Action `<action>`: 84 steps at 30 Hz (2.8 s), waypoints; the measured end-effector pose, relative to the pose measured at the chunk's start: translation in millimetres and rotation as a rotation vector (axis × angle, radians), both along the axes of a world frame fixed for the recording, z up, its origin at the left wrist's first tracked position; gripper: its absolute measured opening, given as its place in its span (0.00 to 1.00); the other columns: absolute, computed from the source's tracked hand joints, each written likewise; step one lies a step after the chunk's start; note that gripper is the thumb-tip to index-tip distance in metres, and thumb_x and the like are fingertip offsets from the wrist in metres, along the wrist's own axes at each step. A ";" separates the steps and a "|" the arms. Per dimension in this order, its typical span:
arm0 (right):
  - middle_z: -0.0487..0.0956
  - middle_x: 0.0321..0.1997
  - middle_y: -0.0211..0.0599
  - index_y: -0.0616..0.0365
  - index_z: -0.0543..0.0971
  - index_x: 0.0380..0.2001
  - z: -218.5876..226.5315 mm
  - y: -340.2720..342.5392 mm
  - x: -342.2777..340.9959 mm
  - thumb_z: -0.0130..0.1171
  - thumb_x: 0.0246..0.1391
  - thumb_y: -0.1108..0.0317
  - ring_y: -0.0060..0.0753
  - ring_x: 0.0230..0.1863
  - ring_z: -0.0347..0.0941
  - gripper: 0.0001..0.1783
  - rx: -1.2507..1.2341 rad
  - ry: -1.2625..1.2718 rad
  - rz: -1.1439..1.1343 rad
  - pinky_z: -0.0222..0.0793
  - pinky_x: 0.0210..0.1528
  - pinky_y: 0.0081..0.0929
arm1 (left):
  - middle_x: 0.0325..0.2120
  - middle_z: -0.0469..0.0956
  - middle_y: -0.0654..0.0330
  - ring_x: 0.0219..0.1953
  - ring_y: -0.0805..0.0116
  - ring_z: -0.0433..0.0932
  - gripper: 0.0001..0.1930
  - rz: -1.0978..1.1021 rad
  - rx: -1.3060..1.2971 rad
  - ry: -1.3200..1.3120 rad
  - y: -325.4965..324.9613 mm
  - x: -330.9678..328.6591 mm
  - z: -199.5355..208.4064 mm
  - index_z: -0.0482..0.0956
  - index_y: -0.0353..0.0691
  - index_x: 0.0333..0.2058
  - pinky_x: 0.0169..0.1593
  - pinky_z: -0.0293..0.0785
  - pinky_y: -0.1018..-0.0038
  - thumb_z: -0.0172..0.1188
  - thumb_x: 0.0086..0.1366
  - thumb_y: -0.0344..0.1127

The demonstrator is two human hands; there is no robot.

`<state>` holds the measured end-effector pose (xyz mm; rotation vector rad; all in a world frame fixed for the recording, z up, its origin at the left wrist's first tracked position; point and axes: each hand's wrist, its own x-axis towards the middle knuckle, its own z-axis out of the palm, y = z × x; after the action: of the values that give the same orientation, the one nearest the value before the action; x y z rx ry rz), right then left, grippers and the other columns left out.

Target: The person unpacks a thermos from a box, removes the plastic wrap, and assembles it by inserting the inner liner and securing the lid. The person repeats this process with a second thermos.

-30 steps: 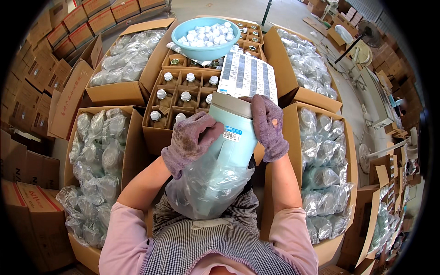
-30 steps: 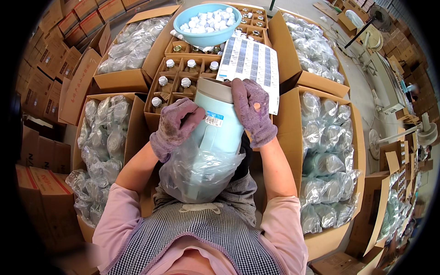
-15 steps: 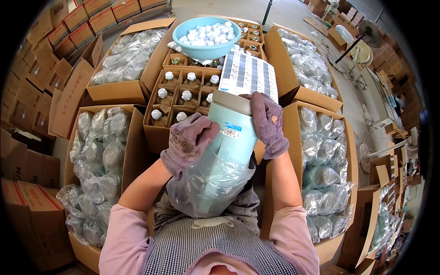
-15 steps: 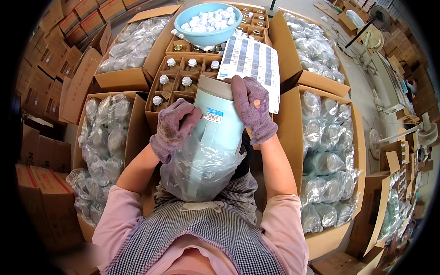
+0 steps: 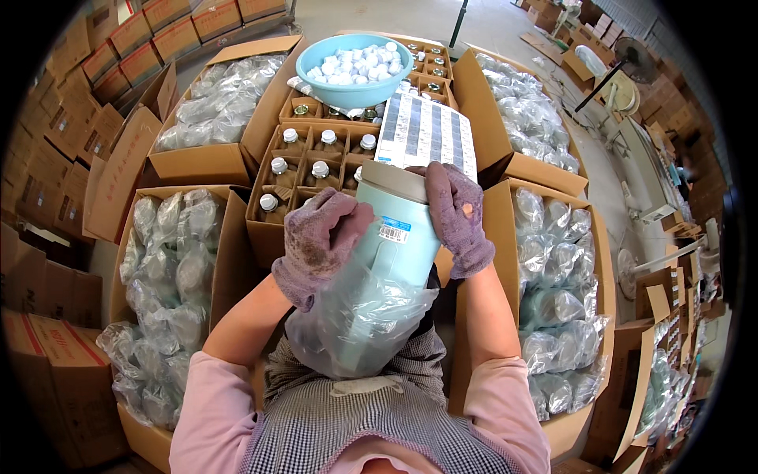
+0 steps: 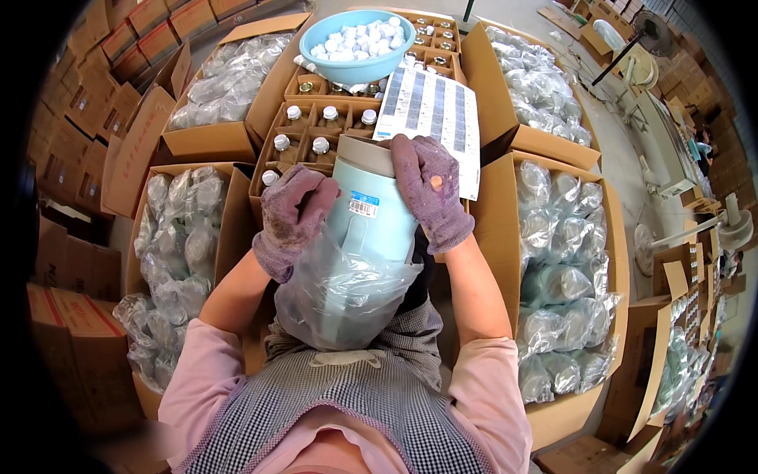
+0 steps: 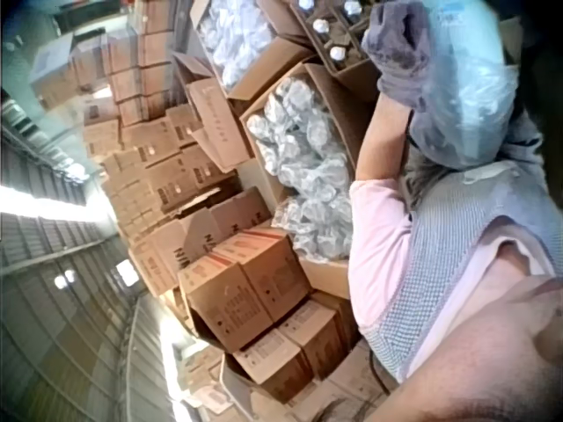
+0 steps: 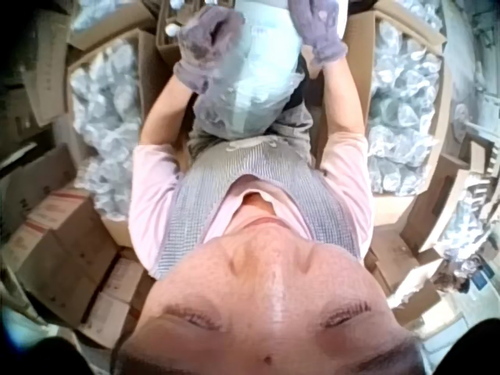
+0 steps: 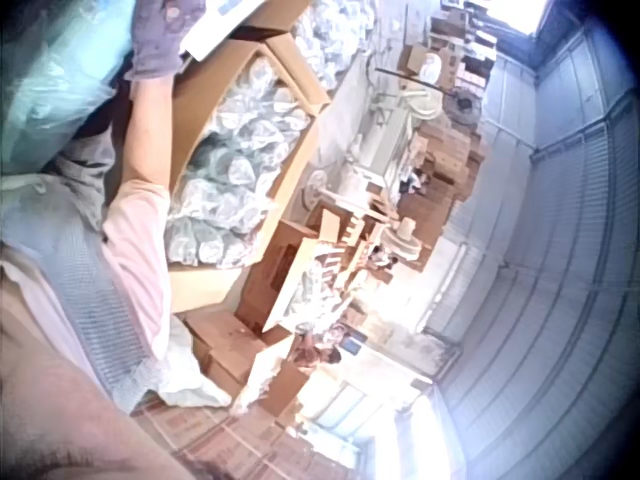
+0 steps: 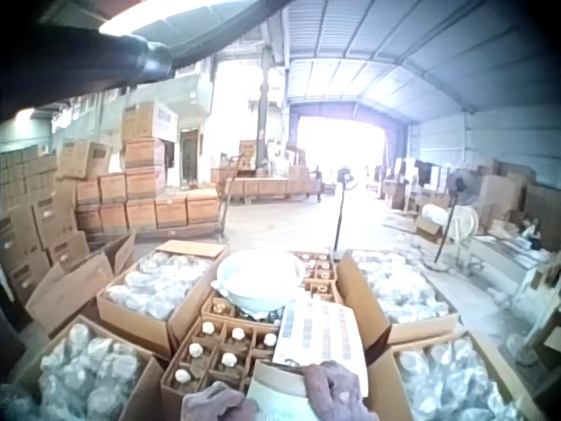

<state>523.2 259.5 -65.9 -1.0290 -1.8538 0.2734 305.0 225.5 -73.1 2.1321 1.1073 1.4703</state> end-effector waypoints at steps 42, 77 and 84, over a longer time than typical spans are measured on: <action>0.77 0.27 0.45 0.59 0.75 0.47 -3.1 6.4 6.1 0.55 0.53 0.74 0.49 0.31 0.75 0.16 0.292 -0.399 -0.049 0.72 0.33 0.42 | 0.24 0.76 0.57 0.25 0.64 0.75 0.05 -0.244 -0.057 0.216 22.4 -19.0 19.6 0.79 0.35 0.33 0.29 0.71 0.73 0.64 0.56 0.24; 0.78 0.37 0.45 0.57 0.77 0.43 5.0 3.7 -7.2 0.46 0.62 0.63 0.49 0.40 0.77 0.14 -0.081 -0.712 -0.280 0.73 0.44 0.45 | 0.40 0.67 0.48 0.39 0.61 0.77 0.24 0.480 -0.137 0.787 -72.8 86.2 1.4 0.66 0.25 0.49 0.32 0.78 0.77 0.59 0.54 0.28; 0.80 0.33 0.52 0.58 0.78 0.37 9.9 -1.7 -7.6 0.42 0.67 0.51 0.55 0.37 0.78 0.22 -0.048 -0.561 -0.270 0.71 0.45 0.49 | 0.39 0.68 0.49 0.37 0.63 0.78 0.22 0.564 -0.221 0.870 -78.1 93.9 12.6 0.67 0.27 0.47 0.30 0.78 0.78 0.60 0.55 0.29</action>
<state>515.6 257.8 -56.0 -1.4808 -2.1685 -0.1521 398.9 147.4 -60.5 2.4423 2.1785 0.4550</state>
